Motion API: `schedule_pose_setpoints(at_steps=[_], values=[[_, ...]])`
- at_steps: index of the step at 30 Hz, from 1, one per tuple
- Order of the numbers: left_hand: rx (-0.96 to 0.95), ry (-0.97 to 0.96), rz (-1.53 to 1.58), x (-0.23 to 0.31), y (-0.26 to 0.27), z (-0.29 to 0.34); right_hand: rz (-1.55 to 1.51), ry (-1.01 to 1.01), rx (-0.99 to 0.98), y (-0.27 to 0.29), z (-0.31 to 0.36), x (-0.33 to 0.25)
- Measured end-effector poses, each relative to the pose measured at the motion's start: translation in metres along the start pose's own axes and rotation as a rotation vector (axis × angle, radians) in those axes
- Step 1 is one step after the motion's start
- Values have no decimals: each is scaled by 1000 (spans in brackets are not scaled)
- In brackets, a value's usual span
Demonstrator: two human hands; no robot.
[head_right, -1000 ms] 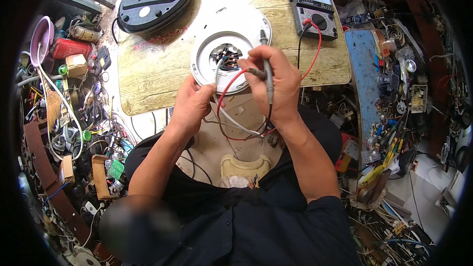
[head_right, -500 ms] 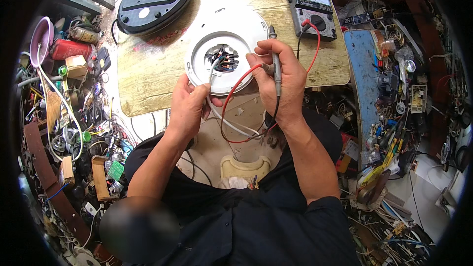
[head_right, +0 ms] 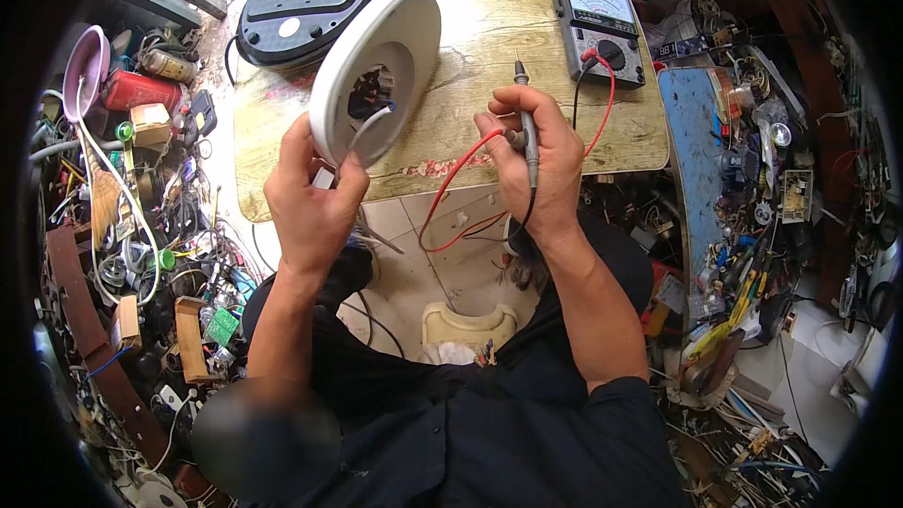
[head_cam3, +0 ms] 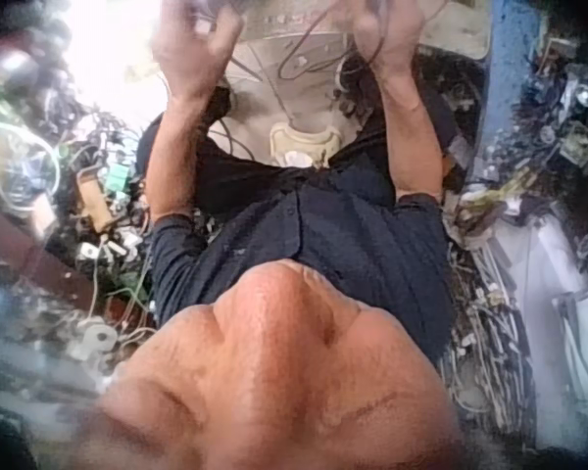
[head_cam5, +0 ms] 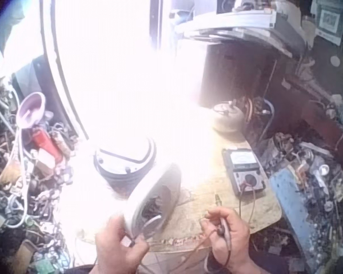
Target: The person uses a multimeter to test electrical continuity on a white dome-shaped device and a black circular device. They probe internal wires and circuit board points while seated at a cluttered workbench.
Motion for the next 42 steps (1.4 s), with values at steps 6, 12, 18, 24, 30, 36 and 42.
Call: schedule_pose_setpoints(at_steps=[6,12,18,24,30,36,42], values=[[-73,-325,-615,40,-24,13,-147,-124,33,4,0,16],[-235,-373,-705,44,-57,30,-180,-211,43,8,3,26],[-303,-373,-724,35,-65,31,25,-169,-14,8,3,22],[-307,-332,-702,26,-64,28,291,-54,-40,5,3,8],[-295,-340,-661,22,-66,28,323,-30,-63,0,4,3],[-314,-337,-696,20,-70,29,394,21,-125,-6,4,-6],[-320,-340,-701,18,-71,30,393,-1,-140,-2,4,-3]])
Point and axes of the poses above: each hand's wrist, its own z-axis away from the middle knuckle, its own y-axis out of the back of the hand, x = y × z, the point moved 10 cm from there along -z, towards the middle knuckle, and after that the axes turned 9 degrees about -x, right-handed, at the moved point
